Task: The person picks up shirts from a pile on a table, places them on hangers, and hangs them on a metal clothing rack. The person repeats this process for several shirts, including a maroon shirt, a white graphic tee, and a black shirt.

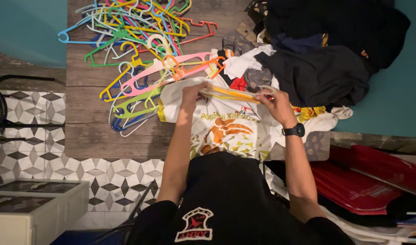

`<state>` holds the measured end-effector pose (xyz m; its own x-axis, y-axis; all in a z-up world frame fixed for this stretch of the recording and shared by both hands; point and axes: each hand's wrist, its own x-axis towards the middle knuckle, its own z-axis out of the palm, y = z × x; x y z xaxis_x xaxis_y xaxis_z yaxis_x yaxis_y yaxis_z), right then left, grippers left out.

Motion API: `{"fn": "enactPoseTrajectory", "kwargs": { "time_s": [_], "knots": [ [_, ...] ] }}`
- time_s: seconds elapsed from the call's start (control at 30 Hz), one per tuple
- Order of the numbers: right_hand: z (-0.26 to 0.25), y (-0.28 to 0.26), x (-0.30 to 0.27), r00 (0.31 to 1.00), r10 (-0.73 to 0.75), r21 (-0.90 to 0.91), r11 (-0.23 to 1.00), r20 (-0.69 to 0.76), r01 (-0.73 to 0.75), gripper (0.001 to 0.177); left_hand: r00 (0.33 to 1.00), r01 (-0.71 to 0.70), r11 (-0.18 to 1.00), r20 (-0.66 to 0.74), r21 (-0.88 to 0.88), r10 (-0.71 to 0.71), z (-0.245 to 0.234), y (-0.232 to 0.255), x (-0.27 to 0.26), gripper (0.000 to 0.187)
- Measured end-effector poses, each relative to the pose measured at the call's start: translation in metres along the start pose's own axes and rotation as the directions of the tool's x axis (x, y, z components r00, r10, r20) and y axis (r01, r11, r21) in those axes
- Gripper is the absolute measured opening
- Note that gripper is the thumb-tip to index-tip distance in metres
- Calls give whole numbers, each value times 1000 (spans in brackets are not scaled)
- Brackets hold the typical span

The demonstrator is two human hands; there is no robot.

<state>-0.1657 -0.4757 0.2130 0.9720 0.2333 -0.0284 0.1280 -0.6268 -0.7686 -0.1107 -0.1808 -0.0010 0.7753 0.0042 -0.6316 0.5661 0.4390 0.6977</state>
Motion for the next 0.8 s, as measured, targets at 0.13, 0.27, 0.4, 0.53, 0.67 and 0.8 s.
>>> {"fn": "enactPoseTrajectory", "kwargs": {
  "time_s": [0.13,0.27,0.4,0.53,0.67,0.8],
  "knots": [
    [2,-5,-1,998,61,-58,996,-1,-61,17,936,-352,898,95,262,339,5,-1,-10,21],
    [7,2,-2,996,25,-41,999,-81,-28,17,785,-552,620,98,558,611,25,14,-36,15],
    [28,19,6,981,38,20,999,-192,-35,19,735,-590,548,112,593,669,54,36,-78,29],
    [37,27,9,960,4,60,998,-280,13,20,633,-686,372,260,626,729,64,47,-105,54],
    [36,31,12,950,62,136,990,-307,-21,23,637,-684,359,279,635,719,59,46,-109,36],
    [33,35,7,952,76,218,976,-297,-10,23,419,-708,60,349,704,838,53,56,-112,45]
  ]
}}
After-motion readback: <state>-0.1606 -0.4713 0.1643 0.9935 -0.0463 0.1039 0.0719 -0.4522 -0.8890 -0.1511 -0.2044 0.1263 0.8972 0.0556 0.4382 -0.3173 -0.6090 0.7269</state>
